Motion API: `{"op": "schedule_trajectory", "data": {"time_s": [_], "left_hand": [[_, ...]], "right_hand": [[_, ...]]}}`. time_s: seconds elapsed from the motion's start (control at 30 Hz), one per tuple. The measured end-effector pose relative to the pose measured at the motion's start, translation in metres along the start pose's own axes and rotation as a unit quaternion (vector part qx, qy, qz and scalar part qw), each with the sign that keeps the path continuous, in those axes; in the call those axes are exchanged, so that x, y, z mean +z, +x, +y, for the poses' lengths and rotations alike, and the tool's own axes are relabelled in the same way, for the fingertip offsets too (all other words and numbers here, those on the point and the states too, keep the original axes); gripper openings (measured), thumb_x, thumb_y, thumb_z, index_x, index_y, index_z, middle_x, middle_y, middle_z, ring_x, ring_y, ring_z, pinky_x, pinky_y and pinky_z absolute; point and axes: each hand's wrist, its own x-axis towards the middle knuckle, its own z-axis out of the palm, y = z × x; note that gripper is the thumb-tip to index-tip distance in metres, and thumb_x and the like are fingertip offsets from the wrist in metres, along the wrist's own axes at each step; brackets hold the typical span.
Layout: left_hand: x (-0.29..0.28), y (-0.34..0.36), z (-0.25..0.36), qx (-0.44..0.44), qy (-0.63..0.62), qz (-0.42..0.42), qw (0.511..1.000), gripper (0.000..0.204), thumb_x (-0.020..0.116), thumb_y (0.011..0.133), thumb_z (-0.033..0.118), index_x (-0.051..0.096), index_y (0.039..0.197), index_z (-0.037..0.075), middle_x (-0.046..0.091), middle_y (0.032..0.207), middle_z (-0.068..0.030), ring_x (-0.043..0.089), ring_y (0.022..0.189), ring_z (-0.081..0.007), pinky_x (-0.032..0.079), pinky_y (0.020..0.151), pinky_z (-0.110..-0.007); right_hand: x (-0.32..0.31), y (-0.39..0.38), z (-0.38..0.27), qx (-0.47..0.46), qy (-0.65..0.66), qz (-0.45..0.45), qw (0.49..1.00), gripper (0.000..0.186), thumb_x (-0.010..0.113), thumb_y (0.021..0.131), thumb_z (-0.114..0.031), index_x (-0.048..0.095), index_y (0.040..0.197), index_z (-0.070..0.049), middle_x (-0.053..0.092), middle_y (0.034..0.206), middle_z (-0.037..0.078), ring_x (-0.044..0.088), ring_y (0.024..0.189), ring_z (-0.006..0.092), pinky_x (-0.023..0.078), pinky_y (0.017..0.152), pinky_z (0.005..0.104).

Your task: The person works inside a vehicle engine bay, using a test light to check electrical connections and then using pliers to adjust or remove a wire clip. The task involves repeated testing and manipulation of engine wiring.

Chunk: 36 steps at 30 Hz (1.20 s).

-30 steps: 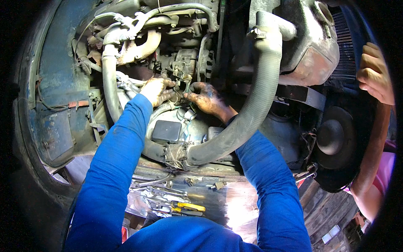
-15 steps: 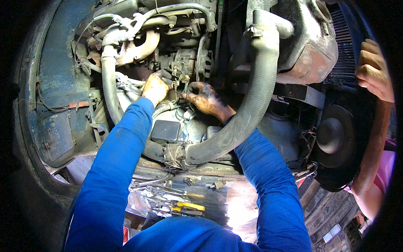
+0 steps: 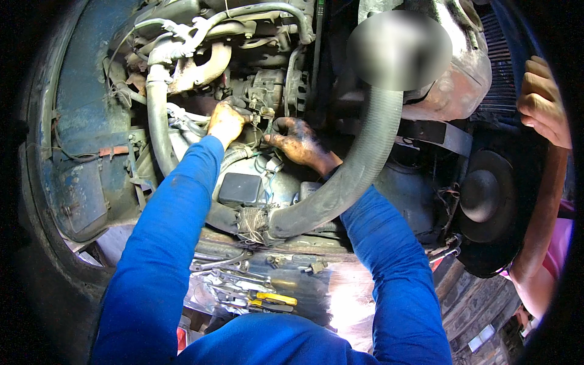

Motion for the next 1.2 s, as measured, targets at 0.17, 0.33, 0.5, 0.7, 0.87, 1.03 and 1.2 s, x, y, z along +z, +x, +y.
{"op": "schedule_trajectory", "data": {"time_s": [0.17,0.33,0.5,0.7,0.87,1.03,1.2], "left_hand": [[0.006,0.01,-0.012,0.123,0.336,-0.037,0.933,0.036,0.045,0.1,0.025,0.076,0.116,0.015,0.072,0.122,-0.006,0.065,0.117,-0.0195,0.045,0.1,-0.035],[0.002,0.001,0.002,0.142,0.505,-0.032,0.85,0.027,0.059,0.095,0.028,0.073,0.118,0.026,0.072,0.121,-0.0033,0.067,0.115,-0.0206,0.049,0.1,-0.035],[-0.029,-0.022,0.02,0.016,0.18,0.042,0.983,0.03,0.063,0.094,0.035,0.075,0.111,0.013,0.074,0.114,-0.0108,0.067,0.113,-0.0233,0.048,0.098,-0.034],[-0.077,-0.101,0.054,0.064,-0.076,0.181,0.978,0.034,0.081,0.079,0.024,0.069,0.105,0.004,0.073,0.101,-0.0185,0.069,0.097,-0.0337,0.054,0.088,-0.04],[-0.105,-0.234,0.067,0.26,-0.067,0.215,0.939,0.029,0.074,0.088,0.021,0.068,0.107,0.002,0.069,0.106,-0.0188,0.068,0.095,-0.0344,0.053,0.087,-0.04],[-0.101,-0.36,0.031,0.197,0.063,0.186,0.96,0.024,0.069,0.09,0.02,0.066,0.107,0.004,0.065,0.116,-0.0185,0.063,0.11,-0.037,0.052,0.095,-0.044],[-0.071,-0.427,0.002,0.182,0.046,0.206,0.96,0.024,0.07,0.086,0.014,0.067,0.108,0.005,0.064,0.115,-0.016,0.062,0.109,-0.0368,0.052,0.094,-0.045]], "right_hand": [[0.001,0.004,0.007,-0.003,-0.021,0.012,1.0,0.04,0.075,0.09,-0.032,0.069,0.109,0.003,0.072,0.098,0.014,0.064,0.091,0.0183,0.051,0.084,0.0348],[0.001,0.01,0.017,-0.024,0.013,-0.006,1.0,0.023,0.069,0.094,-0.022,0.07,0.098,0.0,0.071,0.086,0.007,0.063,0.081,0.0125,0.051,0.076,0.0311],[-0.008,0.001,0.045,-0.149,-0.087,0.112,0.979,0.024,0.069,0.093,-0.024,0.069,0.106,-0.003,0.071,0.098,0.013,0.067,0.09,0.0198,0.053,0.082,0.0349],[-0.068,-0.066,0.078,-0.151,-0.413,0.075,0.895,0.049,0.069,0.085,-0.034,0.062,0.129,-0.013,0.064,0.13,0.014,0.061,0.117,0.0351,0.051,0.097,0.0459],[-0.088,-0.159,0.059,-0.078,-0.515,0.158,0.839,0.057,0.074,0.077,-0.033,0.059,0.129,-0.015,0.061,0.127,0.016,0.058,0.116,0.0374,0.052,0.091,0.0541],[-0.041,-0.272,0.005,-0.196,-0.4,0.33,0.832,0.032,0.067,0.082,-0.014,0.061,0.112,-0.007,0.064,0.104,0.018,0.064,0.097,0.0373,0.054,0.083,0.0467],[0.035,-0.312,-0.026,-0.212,-0.348,0.128,0.904,0.031,0.071,0.079,-0.012,0.061,0.109,-0.008,0.064,0.097,0.014,0.065,0.086,0.0354,0.056,0.074,0.0427]]}}
